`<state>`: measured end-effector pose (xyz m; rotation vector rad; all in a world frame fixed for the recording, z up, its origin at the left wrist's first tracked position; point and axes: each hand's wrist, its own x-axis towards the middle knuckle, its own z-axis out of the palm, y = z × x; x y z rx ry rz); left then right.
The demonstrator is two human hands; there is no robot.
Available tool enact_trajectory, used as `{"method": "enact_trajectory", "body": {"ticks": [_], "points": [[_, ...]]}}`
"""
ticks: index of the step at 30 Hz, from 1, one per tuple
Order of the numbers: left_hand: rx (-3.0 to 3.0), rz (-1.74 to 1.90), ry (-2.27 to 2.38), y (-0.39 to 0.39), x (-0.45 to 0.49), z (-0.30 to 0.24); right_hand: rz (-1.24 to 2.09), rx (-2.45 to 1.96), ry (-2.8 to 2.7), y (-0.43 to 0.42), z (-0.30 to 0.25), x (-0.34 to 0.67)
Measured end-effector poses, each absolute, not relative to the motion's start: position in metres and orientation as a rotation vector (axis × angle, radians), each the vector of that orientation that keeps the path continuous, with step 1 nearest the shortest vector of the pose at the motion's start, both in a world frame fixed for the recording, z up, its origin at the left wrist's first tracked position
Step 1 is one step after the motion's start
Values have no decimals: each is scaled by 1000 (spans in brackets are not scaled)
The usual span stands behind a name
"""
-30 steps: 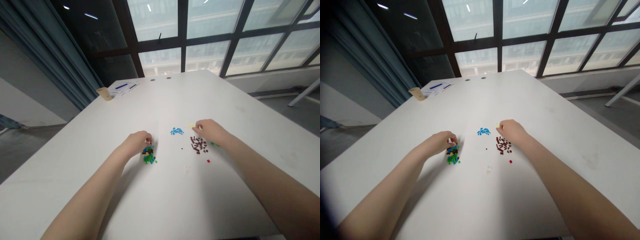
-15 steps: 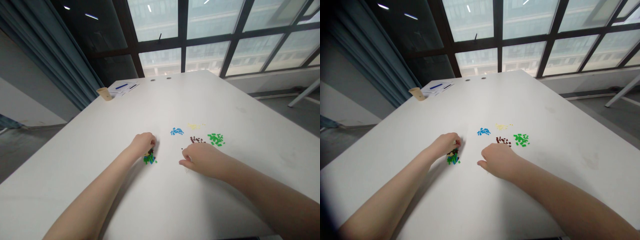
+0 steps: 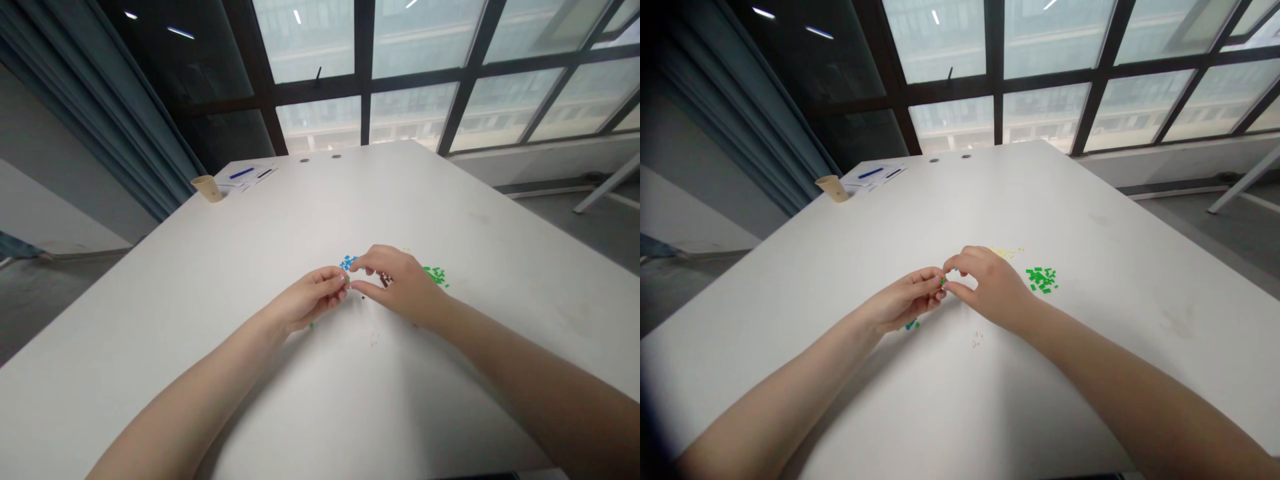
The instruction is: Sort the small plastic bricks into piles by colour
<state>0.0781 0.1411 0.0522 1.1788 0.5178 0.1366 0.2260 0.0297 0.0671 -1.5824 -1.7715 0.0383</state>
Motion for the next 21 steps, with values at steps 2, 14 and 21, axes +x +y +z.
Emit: {"method": "enact_trajectory", "body": {"ticks": [2,14,21], "points": [[1102,117,501,137,79,50,89,-1528,-1782,30,68,229],[1131,155,508,136,81,42,297,-1509,-1739,36,60,233],[1163,171,519,135,81,42,223,-1509,-1807,30,77,246]]}}
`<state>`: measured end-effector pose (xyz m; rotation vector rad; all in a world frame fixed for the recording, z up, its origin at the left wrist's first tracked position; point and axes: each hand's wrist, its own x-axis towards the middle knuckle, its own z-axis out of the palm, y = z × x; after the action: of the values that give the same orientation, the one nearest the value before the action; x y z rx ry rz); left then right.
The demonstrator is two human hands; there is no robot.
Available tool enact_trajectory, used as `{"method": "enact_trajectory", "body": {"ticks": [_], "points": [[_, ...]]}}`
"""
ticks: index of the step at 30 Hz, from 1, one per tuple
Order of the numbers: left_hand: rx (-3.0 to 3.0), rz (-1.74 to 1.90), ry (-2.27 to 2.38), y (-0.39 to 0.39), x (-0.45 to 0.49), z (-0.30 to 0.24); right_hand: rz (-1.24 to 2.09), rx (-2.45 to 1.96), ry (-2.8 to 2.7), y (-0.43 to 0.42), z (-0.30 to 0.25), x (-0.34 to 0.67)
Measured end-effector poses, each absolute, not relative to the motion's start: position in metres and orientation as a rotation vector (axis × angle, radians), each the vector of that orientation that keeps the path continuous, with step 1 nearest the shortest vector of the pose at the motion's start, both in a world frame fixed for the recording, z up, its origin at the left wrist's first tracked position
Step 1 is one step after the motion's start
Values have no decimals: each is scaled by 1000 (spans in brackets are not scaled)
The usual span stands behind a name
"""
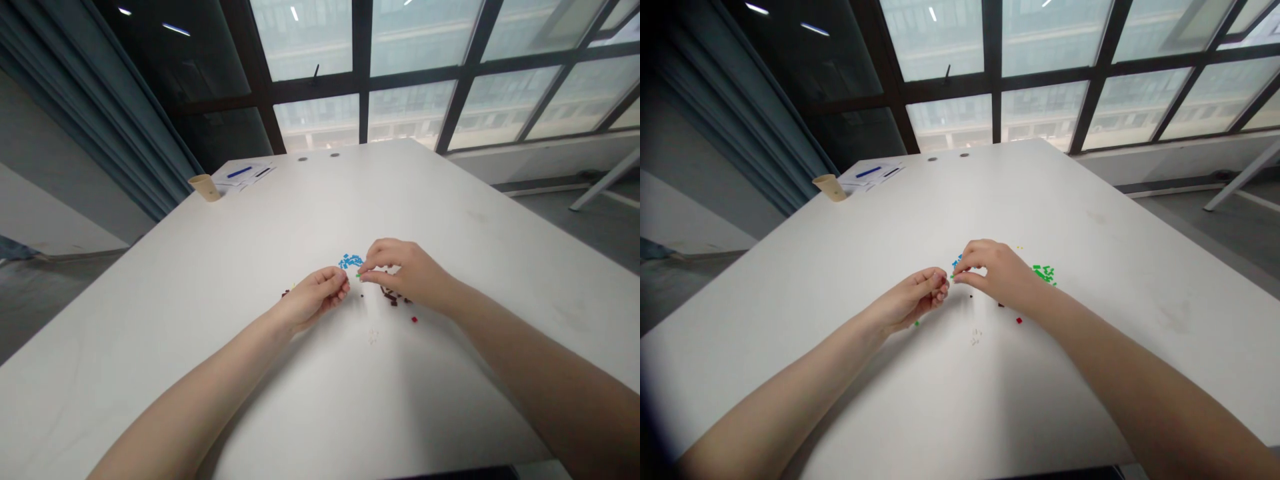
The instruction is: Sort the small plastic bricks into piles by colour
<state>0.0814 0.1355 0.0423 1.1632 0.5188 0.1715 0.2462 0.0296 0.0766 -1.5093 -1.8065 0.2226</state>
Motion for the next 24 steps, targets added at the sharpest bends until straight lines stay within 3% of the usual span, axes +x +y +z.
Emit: {"method": "enact_trajectory", "body": {"ticks": [7,24], "points": [[1340,120,486,135,79,46,141,-1667,-1733,-5,95,286],[1637,-112,337,127,86,11,295,-2625,-1414,-29,26,380]]}}
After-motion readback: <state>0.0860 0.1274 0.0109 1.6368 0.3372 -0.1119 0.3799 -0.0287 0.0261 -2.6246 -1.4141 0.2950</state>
